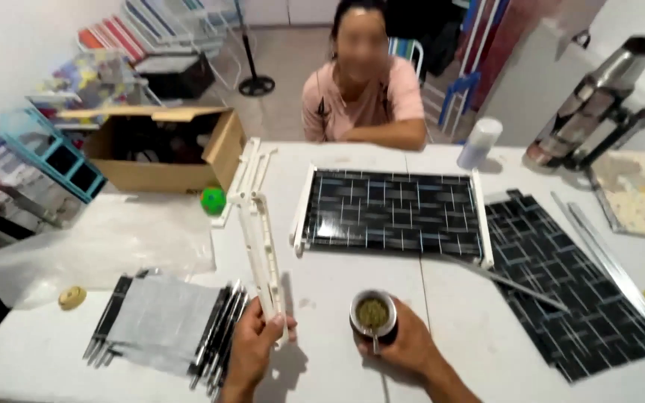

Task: Assembling a portable shelf unit by sliding metal rods into fabric sleeves and organizing components on a table.

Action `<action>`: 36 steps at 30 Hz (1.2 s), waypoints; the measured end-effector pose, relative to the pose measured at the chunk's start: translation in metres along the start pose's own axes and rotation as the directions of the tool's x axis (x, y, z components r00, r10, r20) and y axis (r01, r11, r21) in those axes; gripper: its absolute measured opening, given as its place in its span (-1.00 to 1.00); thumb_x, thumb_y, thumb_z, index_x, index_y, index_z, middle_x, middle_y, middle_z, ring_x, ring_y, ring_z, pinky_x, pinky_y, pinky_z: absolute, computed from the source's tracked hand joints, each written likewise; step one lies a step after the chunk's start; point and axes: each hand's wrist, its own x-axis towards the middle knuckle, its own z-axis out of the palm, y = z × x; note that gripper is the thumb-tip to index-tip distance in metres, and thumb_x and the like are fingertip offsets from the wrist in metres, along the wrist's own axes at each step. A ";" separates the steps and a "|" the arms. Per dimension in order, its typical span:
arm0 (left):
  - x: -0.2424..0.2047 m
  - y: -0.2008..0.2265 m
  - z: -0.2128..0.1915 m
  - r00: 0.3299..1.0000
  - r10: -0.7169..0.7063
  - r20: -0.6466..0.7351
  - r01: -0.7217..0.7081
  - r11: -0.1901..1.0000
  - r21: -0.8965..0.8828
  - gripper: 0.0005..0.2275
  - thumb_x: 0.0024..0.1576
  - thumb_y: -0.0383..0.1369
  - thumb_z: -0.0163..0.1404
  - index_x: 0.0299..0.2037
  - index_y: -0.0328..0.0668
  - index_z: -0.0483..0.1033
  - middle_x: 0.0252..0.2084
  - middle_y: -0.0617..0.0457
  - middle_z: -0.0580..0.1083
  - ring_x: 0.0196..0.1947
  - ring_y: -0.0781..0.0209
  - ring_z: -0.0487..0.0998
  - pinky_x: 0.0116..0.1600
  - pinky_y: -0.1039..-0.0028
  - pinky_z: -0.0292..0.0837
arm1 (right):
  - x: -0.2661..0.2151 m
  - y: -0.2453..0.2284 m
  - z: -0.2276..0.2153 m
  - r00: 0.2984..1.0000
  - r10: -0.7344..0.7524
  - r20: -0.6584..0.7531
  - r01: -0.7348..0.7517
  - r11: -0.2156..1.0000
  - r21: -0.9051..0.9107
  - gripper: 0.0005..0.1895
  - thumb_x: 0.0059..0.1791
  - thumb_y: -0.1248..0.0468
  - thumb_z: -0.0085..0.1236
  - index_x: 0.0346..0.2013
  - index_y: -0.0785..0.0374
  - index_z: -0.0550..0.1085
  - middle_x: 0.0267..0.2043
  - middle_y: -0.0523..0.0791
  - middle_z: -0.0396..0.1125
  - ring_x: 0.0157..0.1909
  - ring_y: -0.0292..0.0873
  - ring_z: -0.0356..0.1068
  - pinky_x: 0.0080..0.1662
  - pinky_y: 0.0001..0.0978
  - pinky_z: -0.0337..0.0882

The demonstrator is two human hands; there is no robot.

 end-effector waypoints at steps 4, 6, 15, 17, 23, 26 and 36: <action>-0.029 -0.094 0.004 0.993 0.102 0.060 -0.062 0.883 -0.465 -0.76 0.03 -0.49 0.09 -0.12 -0.48 0.49 -0.40 -0.28 0.59 -0.53 -0.07 0.62 -0.37 0.21 0.54 | 0.022 0.029 0.006 0.974 -0.226 -0.018 0.227 0.974 0.023 -0.10 -0.45 0.12 0.42 0.21 0.03 0.44 0.12 -0.16 0.52 0.20 -0.13 0.45 0.21 -0.22 0.46; -0.040 -0.122 0.007 0.999 0.001 0.044 0.024 0.835 -0.549 -0.75 -0.01 -0.57 0.07 -0.13 -0.56 0.48 -0.43 -0.35 0.57 -0.56 -0.17 0.61 -0.42 0.16 0.51 | 0.023 0.032 0.006 0.977 -0.211 -0.019 0.212 0.977 0.032 -0.08 -0.45 0.12 0.45 0.22 0.02 0.44 0.11 -0.15 0.52 0.21 -0.14 0.44 0.21 -0.23 0.46; -0.044 -0.153 0.013 0.875 0.463 -0.145 -0.466 0.720 -0.514 -0.77 0.11 -0.36 0.00 -0.10 -0.21 0.26 -0.48 -0.08 0.48 -0.50 0.16 0.57 -0.38 0.41 0.48 | 0.047 0.023 0.053 0.881 -0.440 0.173 0.408 0.892 0.193 -0.44 -0.33 -0.05 0.45 -0.20 0.21 0.52 -0.29 -0.13 0.48 -0.23 -0.17 0.44 -0.12 -0.26 0.47; -0.053 -0.129 0.014 0.863 0.489 -0.130 -0.484 0.725 -0.489 -0.84 0.06 -0.41 -0.06 -0.21 -0.22 0.28 -0.55 -0.08 0.47 -0.57 0.15 0.52 -0.46 0.44 0.39 | 0.057 0.013 0.061 0.854 -0.519 0.041 0.508 0.848 0.149 -0.30 -0.35 0.09 0.52 -0.05 0.35 0.45 -0.18 0.07 0.45 -0.07 0.08 0.44 0.00 -0.04 0.42; -0.056 -0.117 0.011 0.851 0.507 -0.134 -0.503 0.717 -0.482 -0.89 0.03 -0.38 -0.05 -0.31 -0.18 0.32 -0.60 -0.05 0.49 -0.61 0.22 0.49 -0.50 0.50 0.36 | 0.114 -0.022 0.117 0.757 -0.652 -0.047 0.650 0.743 0.159 -0.18 -0.32 0.19 0.59 0.11 0.44 0.39 -0.02 0.26 0.39 0.14 0.24 0.40 0.19 0.11 0.33; -0.053 -0.129 0.013 0.848 0.514 -0.126 -0.505 0.714 -0.485 -0.88 0.04 -0.39 -0.04 -0.28 -0.18 0.30 -0.58 -0.06 0.51 -0.59 0.21 0.51 -0.48 0.49 0.39 | 0.123 -0.059 0.145 0.742 -0.669 -0.033 0.662 0.725 0.190 -0.20 -0.27 0.20 0.55 0.15 0.41 0.37 0.04 0.25 0.38 0.20 0.34 0.36 0.24 0.17 0.29; -0.057 -0.117 0.007 0.839 0.535 -0.097 -0.522 0.743 -0.420 -0.89 0.03 -0.36 -0.03 -0.32 -0.21 0.37 -0.60 -0.03 0.51 -0.58 0.19 0.52 -0.49 0.46 0.40 | 0.135 -0.100 0.170 0.858 -0.514 -0.014 0.498 0.824 0.270 -0.02 -0.23 0.20 0.50 0.41 0.17 0.21 0.34 0.10 0.28 0.39 0.12 0.24 0.42 -0.11 0.22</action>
